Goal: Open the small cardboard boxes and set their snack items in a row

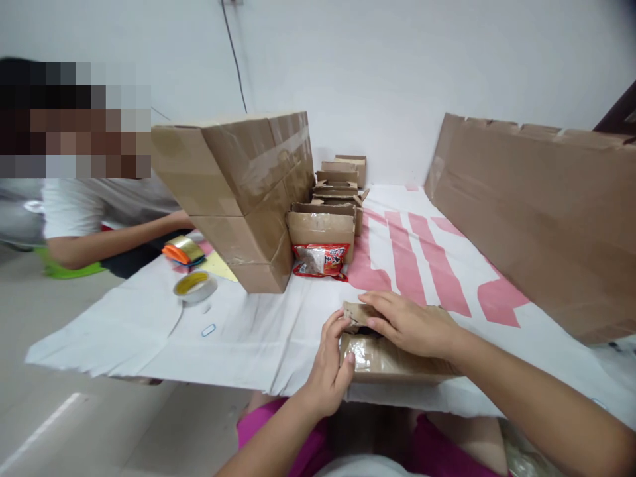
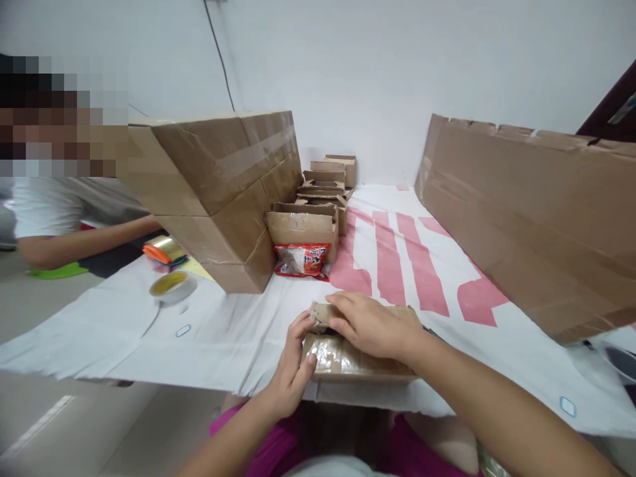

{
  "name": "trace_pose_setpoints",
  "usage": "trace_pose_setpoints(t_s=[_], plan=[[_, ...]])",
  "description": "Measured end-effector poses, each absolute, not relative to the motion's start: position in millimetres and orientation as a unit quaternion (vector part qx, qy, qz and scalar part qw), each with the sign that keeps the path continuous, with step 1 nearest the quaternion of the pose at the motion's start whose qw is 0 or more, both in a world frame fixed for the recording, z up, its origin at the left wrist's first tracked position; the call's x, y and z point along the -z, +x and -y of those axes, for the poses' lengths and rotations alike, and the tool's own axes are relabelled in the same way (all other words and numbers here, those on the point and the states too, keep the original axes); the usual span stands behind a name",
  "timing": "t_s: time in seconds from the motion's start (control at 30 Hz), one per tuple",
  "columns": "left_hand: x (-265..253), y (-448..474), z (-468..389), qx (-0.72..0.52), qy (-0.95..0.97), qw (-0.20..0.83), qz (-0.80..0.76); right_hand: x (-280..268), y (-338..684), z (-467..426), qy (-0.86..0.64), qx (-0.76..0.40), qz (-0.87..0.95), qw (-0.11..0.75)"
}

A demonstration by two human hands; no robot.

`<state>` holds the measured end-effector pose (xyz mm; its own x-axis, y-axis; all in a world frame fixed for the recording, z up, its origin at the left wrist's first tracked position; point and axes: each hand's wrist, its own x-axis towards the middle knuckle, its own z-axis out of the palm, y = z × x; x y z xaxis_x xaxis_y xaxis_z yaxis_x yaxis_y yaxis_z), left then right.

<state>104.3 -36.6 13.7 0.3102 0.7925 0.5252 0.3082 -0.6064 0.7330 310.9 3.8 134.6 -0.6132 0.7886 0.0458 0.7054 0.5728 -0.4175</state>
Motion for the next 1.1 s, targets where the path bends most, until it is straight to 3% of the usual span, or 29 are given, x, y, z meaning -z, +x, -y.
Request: trace_pose_setpoints(t_s=[0.23, 0.43, 0.63, 0.87, 0.93, 1.1], plan=[[-14.8, 102.6, 34.9, -0.467, 0.767, 0.257, -0.357, -134.6, 282.3, -27.1, -0.35, -0.231, 0.908, 0.005], [-11.3, 102.0, 32.7, -0.468, 0.76, 0.267, -0.364, -129.8, 279.1, -30.9, -0.368, -0.232, 0.9, -0.032], [-9.8, 97.9, 32.6, -0.468, 0.76, 0.278, -0.354, -136.0, 324.5, -26.1, -0.427, -0.138, 0.893, 0.015], [-14.6, 102.5, 29.6, -0.477, 0.775, 0.256, -0.325, -125.7, 391.9, -43.7, -0.512, 0.02, 0.841, 0.175], [-16.0, 103.5, 29.3, -0.476, 0.778, 0.249, -0.325, -108.5, 400.2, -46.5, -0.549, -0.027, 0.814, 0.189], [-20.1, 102.6, 29.2, -0.452, 0.79, 0.251, -0.33, -74.9, 408.3, -50.4, -0.581, -0.255, 0.761, 0.132]])
